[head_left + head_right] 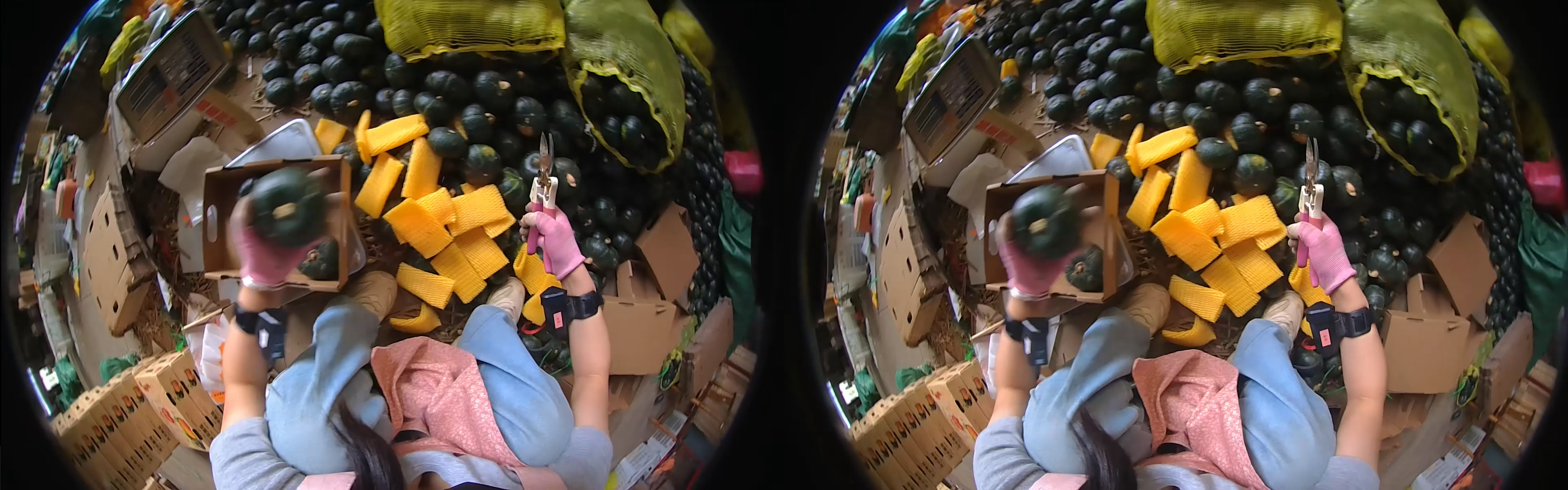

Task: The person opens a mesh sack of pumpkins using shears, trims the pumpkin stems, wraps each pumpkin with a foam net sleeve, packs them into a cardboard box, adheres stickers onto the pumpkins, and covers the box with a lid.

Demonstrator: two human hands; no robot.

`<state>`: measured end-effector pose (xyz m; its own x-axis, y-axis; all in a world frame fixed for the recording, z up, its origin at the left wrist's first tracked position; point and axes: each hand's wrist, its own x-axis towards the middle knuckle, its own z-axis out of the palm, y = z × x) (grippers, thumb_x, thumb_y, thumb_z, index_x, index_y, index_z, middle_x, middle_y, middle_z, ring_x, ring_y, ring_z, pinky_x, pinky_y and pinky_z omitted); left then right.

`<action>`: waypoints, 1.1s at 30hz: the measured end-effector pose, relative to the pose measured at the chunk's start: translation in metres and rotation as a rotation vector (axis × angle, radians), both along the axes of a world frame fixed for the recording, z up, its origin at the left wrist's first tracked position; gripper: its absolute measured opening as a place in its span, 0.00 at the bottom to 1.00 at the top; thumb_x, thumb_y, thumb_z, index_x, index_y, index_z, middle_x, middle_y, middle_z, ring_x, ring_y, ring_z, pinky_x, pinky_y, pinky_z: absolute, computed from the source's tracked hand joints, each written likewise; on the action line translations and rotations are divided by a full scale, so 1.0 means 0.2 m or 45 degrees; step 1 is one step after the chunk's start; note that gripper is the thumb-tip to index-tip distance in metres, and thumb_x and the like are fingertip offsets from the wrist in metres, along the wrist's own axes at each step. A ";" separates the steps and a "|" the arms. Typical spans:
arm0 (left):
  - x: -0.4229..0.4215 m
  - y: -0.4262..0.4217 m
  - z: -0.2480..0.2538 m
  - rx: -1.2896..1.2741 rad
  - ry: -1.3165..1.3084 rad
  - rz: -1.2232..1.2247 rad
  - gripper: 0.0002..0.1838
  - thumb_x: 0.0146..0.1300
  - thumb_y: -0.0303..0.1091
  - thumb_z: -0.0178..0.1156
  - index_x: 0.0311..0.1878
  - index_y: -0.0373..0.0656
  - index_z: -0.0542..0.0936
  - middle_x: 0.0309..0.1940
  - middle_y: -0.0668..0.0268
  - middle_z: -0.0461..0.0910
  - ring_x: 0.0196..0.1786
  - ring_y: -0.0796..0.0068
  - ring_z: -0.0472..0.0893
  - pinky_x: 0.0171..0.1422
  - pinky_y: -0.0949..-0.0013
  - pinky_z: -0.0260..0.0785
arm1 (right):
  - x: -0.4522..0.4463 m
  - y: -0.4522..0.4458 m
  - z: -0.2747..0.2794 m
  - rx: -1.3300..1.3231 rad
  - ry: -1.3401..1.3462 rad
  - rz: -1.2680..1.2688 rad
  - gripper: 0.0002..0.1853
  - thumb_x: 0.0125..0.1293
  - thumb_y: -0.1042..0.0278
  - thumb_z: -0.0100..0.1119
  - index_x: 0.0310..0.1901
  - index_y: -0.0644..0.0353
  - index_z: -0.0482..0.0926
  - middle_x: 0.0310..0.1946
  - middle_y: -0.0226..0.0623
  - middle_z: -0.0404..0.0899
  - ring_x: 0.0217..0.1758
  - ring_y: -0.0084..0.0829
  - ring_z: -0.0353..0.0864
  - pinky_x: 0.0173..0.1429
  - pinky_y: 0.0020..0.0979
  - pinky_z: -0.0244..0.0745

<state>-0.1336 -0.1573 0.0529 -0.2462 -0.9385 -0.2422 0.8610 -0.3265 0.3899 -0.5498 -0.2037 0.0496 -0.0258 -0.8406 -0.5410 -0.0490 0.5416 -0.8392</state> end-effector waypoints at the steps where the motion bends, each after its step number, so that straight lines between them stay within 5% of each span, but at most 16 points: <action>1: 0.10 0.03 0.01 -0.012 -0.194 0.092 0.39 0.61 0.59 0.54 0.68 0.42 0.63 0.64 0.52 0.68 0.63 0.51 0.71 0.66 0.49 0.65 | -0.07 0.01 -0.03 0.051 -0.027 -0.064 0.10 0.56 0.69 0.58 0.39 0.61 0.72 0.28 0.31 0.74 0.29 0.23 0.75 0.36 0.25 0.72; 4: 0.54 0.25 -0.20 0.117 -0.849 0.500 0.34 0.62 0.49 0.59 0.66 0.42 0.64 0.59 0.56 0.71 0.59 0.59 0.74 0.63 0.57 0.69 | -0.22 0.06 -0.06 0.287 -0.132 -0.340 0.11 0.57 0.66 0.58 0.40 0.62 0.74 0.29 0.35 0.77 0.31 0.28 0.78 0.38 0.30 0.77; 6: 0.63 0.31 -0.13 0.162 -1.486 0.500 0.32 0.60 0.40 0.64 0.64 0.42 0.65 0.52 0.61 0.73 0.53 0.66 0.76 0.58 0.61 0.73 | -0.27 0.06 -0.08 0.401 -0.229 -0.440 0.13 0.57 0.65 0.58 0.43 0.60 0.72 0.32 0.37 0.76 0.36 0.34 0.79 0.42 0.36 0.77; 12: 0.85 0.36 -0.21 0.396 -1.480 0.342 0.23 0.62 0.35 0.62 0.59 0.39 0.71 0.50 0.63 0.74 0.50 0.70 0.77 0.55 0.66 0.73 | -0.26 0.08 -0.15 0.172 0.002 -0.295 0.14 0.54 0.71 0.62 0.42 0.61 0.72 0.29 0.33 0.76 0.31 0.27 0.79 0.38 0.29 0.76; 16: 0.88 0.31 -0.31 -0.087 -3.007 -0.037 0.21 0.59 0.21 0.55 0.57 0.43 0.74 0.51 0.56 0.77 0.53 0.56 0.77 0.60 0.62 0.70 | -0.26 0.04 -0.25 -0.026 0.175 -0.316 0.13 0.52 0.77 0.61 0.40 0.60 0.71 0.27 0.31 0.75 0.26 0.24 0.75 0.30 0.26 0.72; 17: 0.77 0.26 -0.26 -0.200 -3.003 0.101 0.24 0.55 0.18 0.53 0.57 0.44 0.75 0.53 0.54 0.75 0.55 0.51 0.75 0.63 0.61 0.68 | -0.25 0.00 -0.28 -0.075 0.245 -0.323 0.13 0.52 0.78 0.61 0.38 0.60 0.70 0.28 0.32 0.76 0.24 0.22 0.73 0.27 0.25 0.69; 20: 0.38 0.15 -0.03 -0.662 -3.069 0.203 0.24 0.50 0.25 0.62 0.54 0.47 0.77 0.55 0.58 0.74 0.60 0.54 0.71 0.68 0.56 0.60 | -0.20 -0.13 -0.38 -0.458 0.458 -0.190 0.15 0.49 0.76 0.62 0.39 0.62 0.69 0.32 0.36 0.80 0.32 0.28 0.78 0.39 0.30 0.75; 23: 0.12 0.13 0.18 -0.990 -2.994 -0.463 0.28 0.35 0.42 0.74 0.45 0.49 0.80 0.59 0.60 0.70 0.65 0.52 0.65 0.73 0.45 0.47 | -0.04 -0.29 -0.26 -0.588 1.024 0.151 0.21 0.47 0.69 0.64 0.43 0.58 0.69 0.36 0.44 0.78 0.39 0.46 0.78 0.47 0.38 0.74; 26: -0.03 0.14 0.18 -1.113 -2.993 -1.123 0.31 0.26 0.50 0.77 0.40 0.53 0.81 0.63 0.61 0.65 0.70 0.52 0.58 0.75 0.39 0.38 | 0.11 -0.46 -0.30 -0.945 1.309 0.687 0.19 0.47 0.69 0.64 0.42 0.56 0.69 0.38 0.41 0.76 0.48 0.44 0.75 0.52 0.42 0.70; 28: -0.03 0.15 0.11 -1.300 -2.928 -1.022 0.27 0.33 0.48 0.75 0.41 0.54 0.81 0.64 0.59 0.64 0.70 0.53 0.58 0.74 0.36 0.39 | 0.25 -0.51 -0.28 -0.893 1.471 0.948 0.19 0.48 0.67 0.64 0.43 0.55 0.71 0.39 0.40 0.76 0.50 0.43 0.75 0.53 0.43 0.71; 33: -0.14 0.15 -0.05 -1.258 -2.991 -0.505 0.17 0.44 0.44 0.69 0.39 0.52 0.80 0.59 0.60 0.69 0.66 0.56 0.63 0.71 0.40 0.49 | 0.24 -0.55 -0.33 -0.876 1.242 0.839 0.21 0.44 0.67 0.63 0.43 0.57 0.72 0.43 0.44 0.73 0.48 0.46 0.75 0.53 0.40 0.74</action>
